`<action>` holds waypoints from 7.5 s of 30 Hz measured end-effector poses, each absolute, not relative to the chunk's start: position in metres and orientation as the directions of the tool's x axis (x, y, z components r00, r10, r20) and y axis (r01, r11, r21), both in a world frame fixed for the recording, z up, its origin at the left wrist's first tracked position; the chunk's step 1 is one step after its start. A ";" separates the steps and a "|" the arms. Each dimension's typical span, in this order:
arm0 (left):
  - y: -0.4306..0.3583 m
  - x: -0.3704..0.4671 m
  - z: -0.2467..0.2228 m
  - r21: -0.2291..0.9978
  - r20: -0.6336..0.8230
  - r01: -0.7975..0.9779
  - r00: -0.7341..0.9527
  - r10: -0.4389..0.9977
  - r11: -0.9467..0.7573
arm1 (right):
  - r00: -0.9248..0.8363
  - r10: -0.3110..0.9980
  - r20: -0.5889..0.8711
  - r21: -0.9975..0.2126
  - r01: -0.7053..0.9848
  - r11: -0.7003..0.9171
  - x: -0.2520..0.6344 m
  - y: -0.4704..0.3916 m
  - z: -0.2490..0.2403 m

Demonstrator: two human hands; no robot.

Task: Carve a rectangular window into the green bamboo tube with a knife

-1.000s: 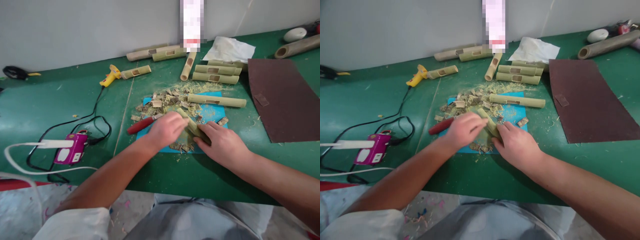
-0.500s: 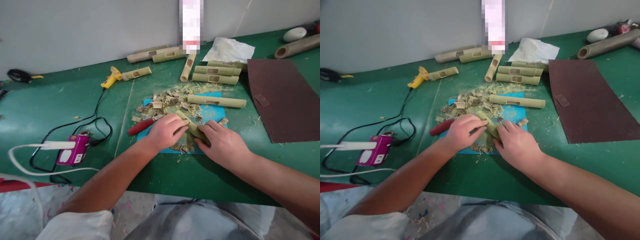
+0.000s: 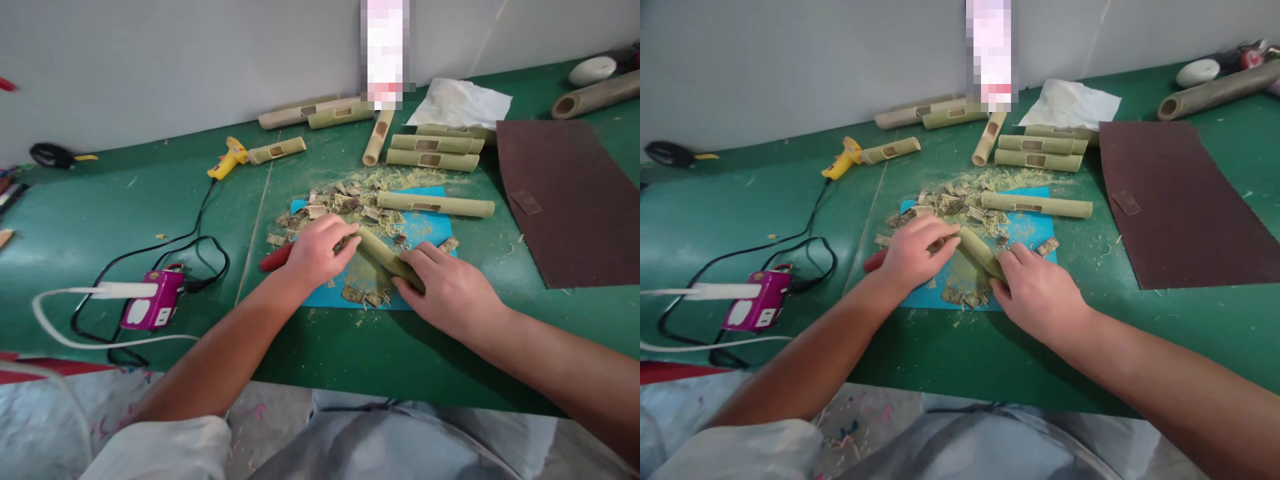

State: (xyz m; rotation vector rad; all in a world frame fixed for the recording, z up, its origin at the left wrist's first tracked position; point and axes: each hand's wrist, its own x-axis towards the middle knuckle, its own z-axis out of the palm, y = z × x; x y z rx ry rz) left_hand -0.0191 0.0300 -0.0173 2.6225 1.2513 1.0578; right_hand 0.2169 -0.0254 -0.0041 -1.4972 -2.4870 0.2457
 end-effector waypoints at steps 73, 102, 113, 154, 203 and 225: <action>0.014 -0.025 0.002 0.467 0.401 0.531 0.586 0.704 -0.708 | -0.641 0.724 0.255 -0.345 0.640 0.687 0.236 0.015 -0.009; 0.020 -0.023 0.005 0.539 0.316 0.379 0.737 0.598 -0.752 | -0.760 0.608 0.231 -0.423 0.484 0.766 0.238 0.029 -0.010; 0.022 -0.027 0.005 0.505 0.304 0.371 0.768 0.564 -0.779 | -0.767 0.625 0.146 -0.476 0.500 0.723 0.237 0.032 -0.006; 0.008 -0.001 0.004 0.751 0.189 0.489 0.483 0.855 -0.443 | -0.774 0.608 0.177 -0.442 0.489 0.752 0.238 0.033 -0.005; 0.005 -0.002 0.013 0.833 0.000 0.523 0.326 0.945 -0.181 | -0.699 0.690 0.189 -0.413 0.581 0.701 0.223 0.012 -0.004; 0.009 -0.004 0.010 0.844 0.039 0.491 0.345 0.938 -0.216 | -0.710 0.684 0.170 -0.462 0.555 0.692 0.224 0.015 -0.002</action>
